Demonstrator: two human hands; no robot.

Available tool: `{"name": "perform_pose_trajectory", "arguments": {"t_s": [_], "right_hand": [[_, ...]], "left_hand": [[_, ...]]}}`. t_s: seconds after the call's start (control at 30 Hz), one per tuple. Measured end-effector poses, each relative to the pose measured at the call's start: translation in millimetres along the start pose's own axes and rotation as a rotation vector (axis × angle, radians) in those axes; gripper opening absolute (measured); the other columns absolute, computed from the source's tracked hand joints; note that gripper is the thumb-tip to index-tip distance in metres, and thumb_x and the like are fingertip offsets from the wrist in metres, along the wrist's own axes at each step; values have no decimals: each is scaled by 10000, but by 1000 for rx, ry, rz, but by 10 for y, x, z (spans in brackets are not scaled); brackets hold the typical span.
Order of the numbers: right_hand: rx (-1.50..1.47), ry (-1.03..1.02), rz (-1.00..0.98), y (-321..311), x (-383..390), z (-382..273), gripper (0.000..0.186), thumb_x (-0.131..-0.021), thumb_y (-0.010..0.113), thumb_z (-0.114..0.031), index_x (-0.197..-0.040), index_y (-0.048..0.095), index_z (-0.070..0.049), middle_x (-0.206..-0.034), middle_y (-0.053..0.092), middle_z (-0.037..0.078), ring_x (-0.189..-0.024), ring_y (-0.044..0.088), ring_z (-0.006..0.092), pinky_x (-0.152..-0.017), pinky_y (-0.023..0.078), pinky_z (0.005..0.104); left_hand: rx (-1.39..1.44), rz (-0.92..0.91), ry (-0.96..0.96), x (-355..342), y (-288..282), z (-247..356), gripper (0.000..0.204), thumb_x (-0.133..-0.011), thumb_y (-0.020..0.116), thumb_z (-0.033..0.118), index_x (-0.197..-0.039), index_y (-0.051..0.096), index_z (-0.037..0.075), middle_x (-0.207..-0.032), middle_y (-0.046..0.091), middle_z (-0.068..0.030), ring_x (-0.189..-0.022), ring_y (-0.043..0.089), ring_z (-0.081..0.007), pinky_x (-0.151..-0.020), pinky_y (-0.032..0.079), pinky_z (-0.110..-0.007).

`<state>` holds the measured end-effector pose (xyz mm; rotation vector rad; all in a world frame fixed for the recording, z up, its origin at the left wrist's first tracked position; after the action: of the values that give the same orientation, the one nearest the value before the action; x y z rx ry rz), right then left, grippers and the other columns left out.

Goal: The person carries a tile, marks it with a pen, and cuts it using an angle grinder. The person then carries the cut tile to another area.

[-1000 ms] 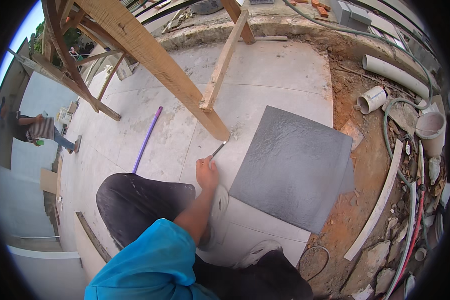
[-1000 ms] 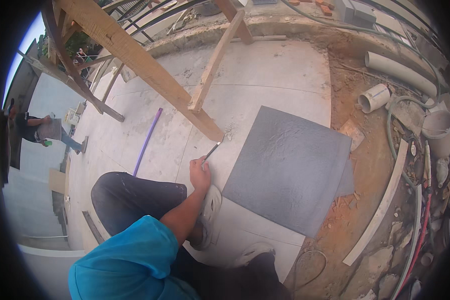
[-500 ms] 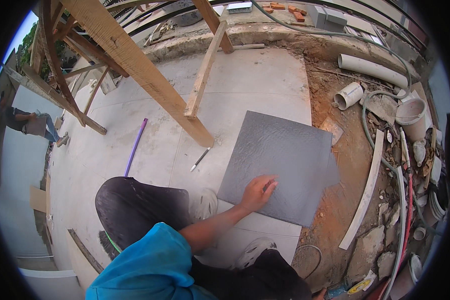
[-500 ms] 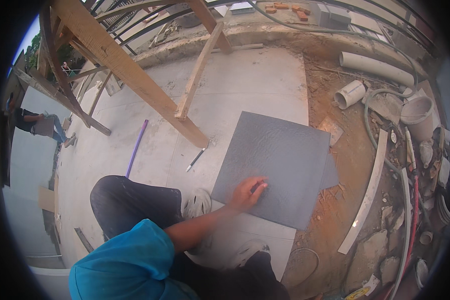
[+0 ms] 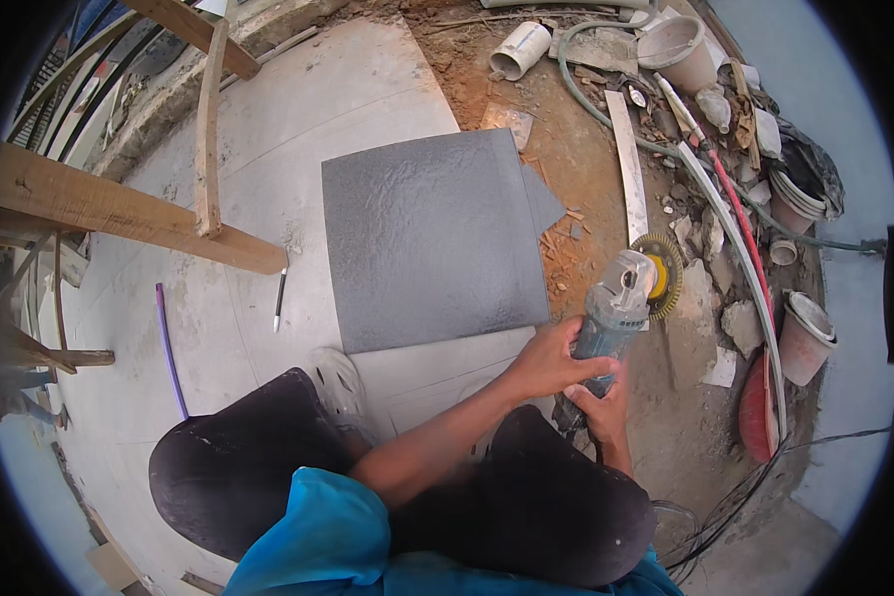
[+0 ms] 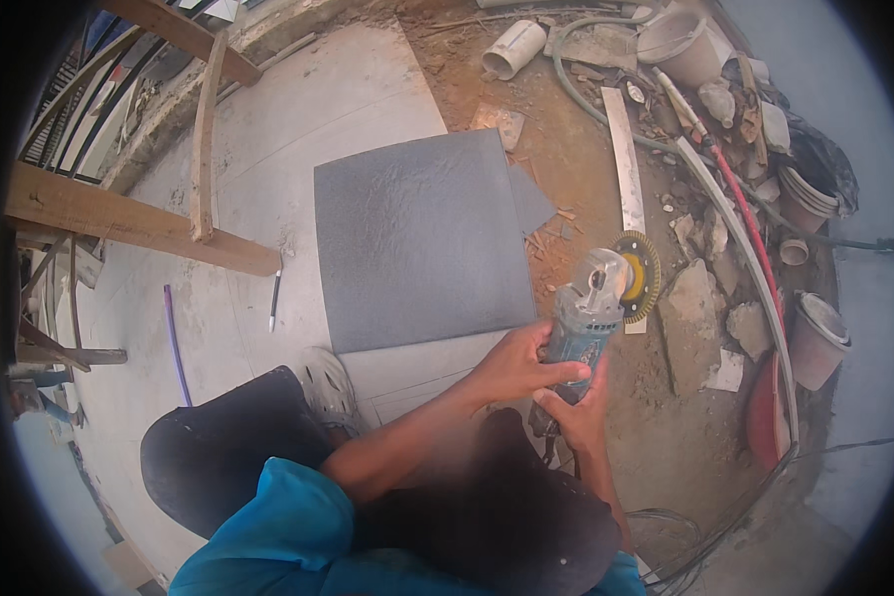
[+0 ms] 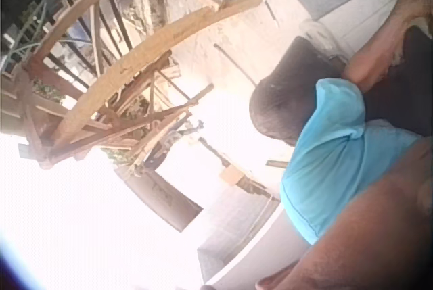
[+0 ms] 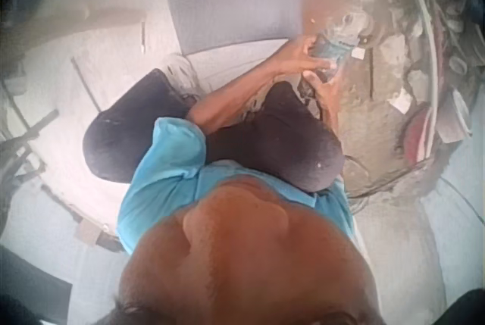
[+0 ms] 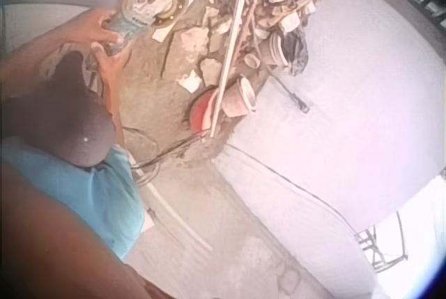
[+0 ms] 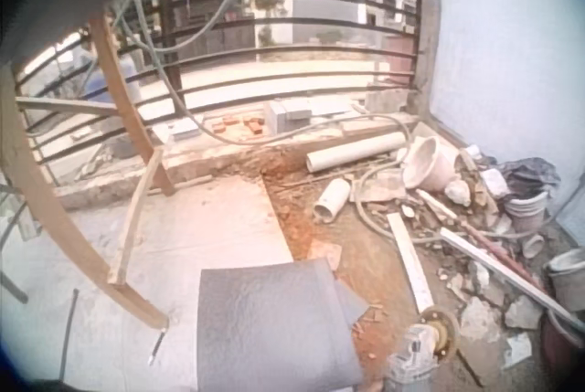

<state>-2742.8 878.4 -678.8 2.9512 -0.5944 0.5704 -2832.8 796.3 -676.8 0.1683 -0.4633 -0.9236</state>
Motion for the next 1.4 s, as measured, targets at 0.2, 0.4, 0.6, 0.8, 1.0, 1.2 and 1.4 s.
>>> {"name": "perform_pose_trajectory", "arguments": {"t_s": [0.2,0.4,0.6,0.8,1.0,1.2,1.4], "right_hand": [[-196,-31,60,238,-42,-94,650,-758,760,-107,-1299,407,-40,-1192,545,64,-1079,559,168,-929,450,324],[-329,24,97,390,-37,242,573,-768,736,-34,-1270,458,-24,-1180,562,81,-1067,567,180,-919,468,329],[-476,1,140,268,-198,247,538,-775,654,-21,-1269,442,1,-1184,567,126,-1002,615,213,-819,535,350],[-633,55,280,78,-490,76,359,-754,615,6,-1100,521,34,-1015,606,145,-807,657,225,-656,573,368],[-520,15,403,37,-672,238,239,-745,652,-16,-960,557,32,-839,615,117,-704,649,200,-600,533,323],[-469,19,428,95,-799,323,261,-734,662,-13,-963,541,24,-798,614,102,-666,631,182,-605,510,306],[-431,-41,395,173,-957,261,249,-728,653,1,-950,541,15,-783,610,96,-634,625,181,-578,507,303]], "left_hand": [[-250,280,106,32,-120,267,593,-716,797,459,-1063,615,14,-874,684,-130,-798,669,-259,-736,502,-368],[-269,305,20,71,-172,132,621,-746,788,429,-1158,595,7,-964,680,-126,-890,653,-232,-795,492,-349],[-340,380,106,179,-215,-76,694,-746,787,435,-1253,525,41,-1169,590,-146,-1058,570,-253,-875,457,-371],[-236,588,155,415,-192,-494,616,-727,840,332,-1166,524,37,-1159,581,-108,-1045,555,-188,-912,431,-349],[279,532,-195,357,-131,-1084,410,-801,799,182,-1068,553,-8,-1036,658,-111,-962,603,-126,-869,466,-274],[497,736,-42,348,-98,-1015,372,-845,743,90,-1121,520,-20,-959,682,-103,-862,614,-96,-790,463,-211],[524,721,-74,287,-189,-1013,297,-869,728,140,-1053,540,1,-952,683,-93,-879,607,-91,-800,437,-215]]}}
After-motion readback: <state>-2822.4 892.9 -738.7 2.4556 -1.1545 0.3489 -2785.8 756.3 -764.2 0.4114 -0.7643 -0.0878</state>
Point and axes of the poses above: each hand's wrist, its own x-axis away from the middle knuckle, its own y-axis out of the palm, z = x × y, the point moved 8 cm from there along -x, towards the middle knuckle
